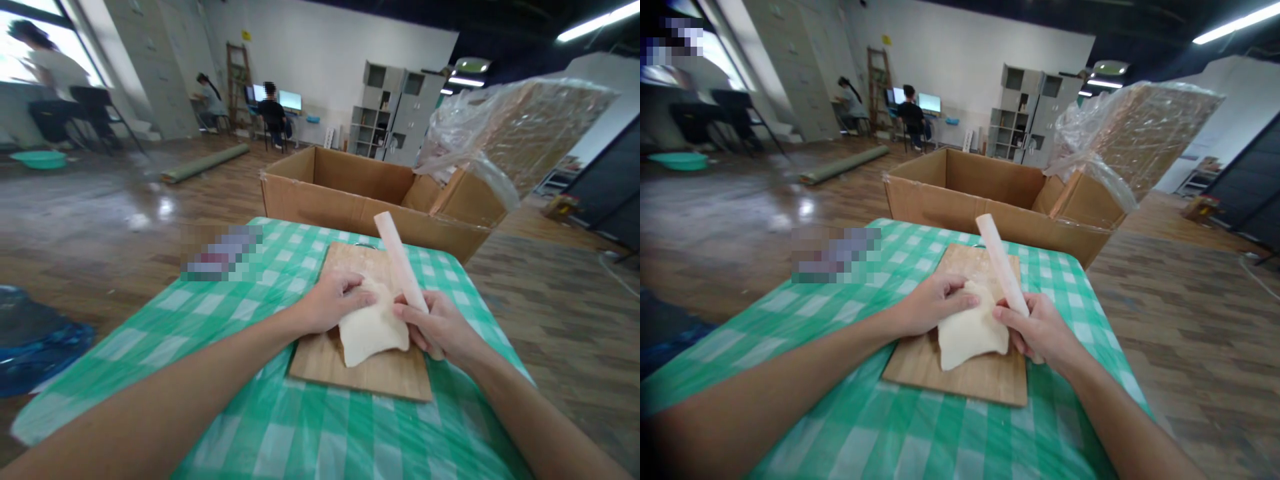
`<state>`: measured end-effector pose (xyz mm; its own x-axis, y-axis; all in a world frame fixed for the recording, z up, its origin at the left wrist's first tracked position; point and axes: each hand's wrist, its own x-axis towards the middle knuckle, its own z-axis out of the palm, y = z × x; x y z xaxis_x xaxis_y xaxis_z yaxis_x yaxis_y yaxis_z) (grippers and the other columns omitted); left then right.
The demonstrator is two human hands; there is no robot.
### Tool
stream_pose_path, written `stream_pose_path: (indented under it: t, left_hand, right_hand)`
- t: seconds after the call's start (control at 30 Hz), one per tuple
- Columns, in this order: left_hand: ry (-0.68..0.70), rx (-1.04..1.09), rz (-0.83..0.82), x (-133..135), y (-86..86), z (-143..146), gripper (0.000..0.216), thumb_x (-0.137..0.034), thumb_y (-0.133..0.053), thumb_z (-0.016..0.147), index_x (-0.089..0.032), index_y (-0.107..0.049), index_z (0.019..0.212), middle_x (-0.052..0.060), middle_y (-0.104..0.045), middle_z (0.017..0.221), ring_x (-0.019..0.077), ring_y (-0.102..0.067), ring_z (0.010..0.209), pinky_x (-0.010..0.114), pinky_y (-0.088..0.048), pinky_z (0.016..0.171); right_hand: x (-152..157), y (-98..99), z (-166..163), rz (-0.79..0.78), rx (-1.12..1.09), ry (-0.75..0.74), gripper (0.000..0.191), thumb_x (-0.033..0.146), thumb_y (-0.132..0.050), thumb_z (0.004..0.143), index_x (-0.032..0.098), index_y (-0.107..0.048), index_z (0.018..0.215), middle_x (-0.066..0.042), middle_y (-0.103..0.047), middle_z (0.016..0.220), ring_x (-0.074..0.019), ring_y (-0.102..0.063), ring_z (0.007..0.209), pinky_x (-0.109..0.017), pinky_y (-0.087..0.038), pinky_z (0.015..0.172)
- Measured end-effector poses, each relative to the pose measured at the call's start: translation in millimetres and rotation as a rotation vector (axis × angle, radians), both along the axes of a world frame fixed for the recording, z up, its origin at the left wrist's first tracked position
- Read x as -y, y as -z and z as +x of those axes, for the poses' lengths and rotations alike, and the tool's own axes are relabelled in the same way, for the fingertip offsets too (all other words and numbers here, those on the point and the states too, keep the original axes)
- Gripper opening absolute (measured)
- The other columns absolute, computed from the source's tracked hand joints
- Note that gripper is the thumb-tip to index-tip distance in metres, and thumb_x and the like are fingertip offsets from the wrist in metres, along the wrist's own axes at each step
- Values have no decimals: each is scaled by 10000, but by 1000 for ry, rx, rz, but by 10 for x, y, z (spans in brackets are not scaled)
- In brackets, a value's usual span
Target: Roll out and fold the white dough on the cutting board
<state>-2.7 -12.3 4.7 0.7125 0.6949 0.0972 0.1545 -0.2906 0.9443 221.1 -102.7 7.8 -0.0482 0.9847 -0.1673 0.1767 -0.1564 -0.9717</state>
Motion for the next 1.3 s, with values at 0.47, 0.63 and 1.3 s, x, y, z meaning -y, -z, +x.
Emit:
stream_pose_path:
  t: [0.47,0.63,1.3]
  left_hand:
    - [-82,137,-142,-38,46,-20,270,-367,-757,868,-182,-786,1062,75,-784,1062,220,-699,932,306,-520,775]
    - [-65,101,-106,-54,56,-20,262,-381,-721,892,-184,-789,1049,66,-785,1010,207,-685,869,293,-498,718]
    - [-71,-91,209,83,77,132,257,-395,-652,912,-196,-815,909,57,-778,859,215,-677,771,294,-428,617]
  right_hand:
    - [-20,84,-43,81,32,166,364,529,-749,832,218,-576,752,65,-503,382,-92,-379,284,-208,-260,299]
    - [-50,103,-30,84,6,173,407,556,-755,829,198,-641,987,93,-502,408,-97,-380,297,-200,-274,301]
    - [-24,46,-51,169,157,137,364,521,-775,831,186,-675,731,53,-475,455,-85,-383,369,-229,-262,353]
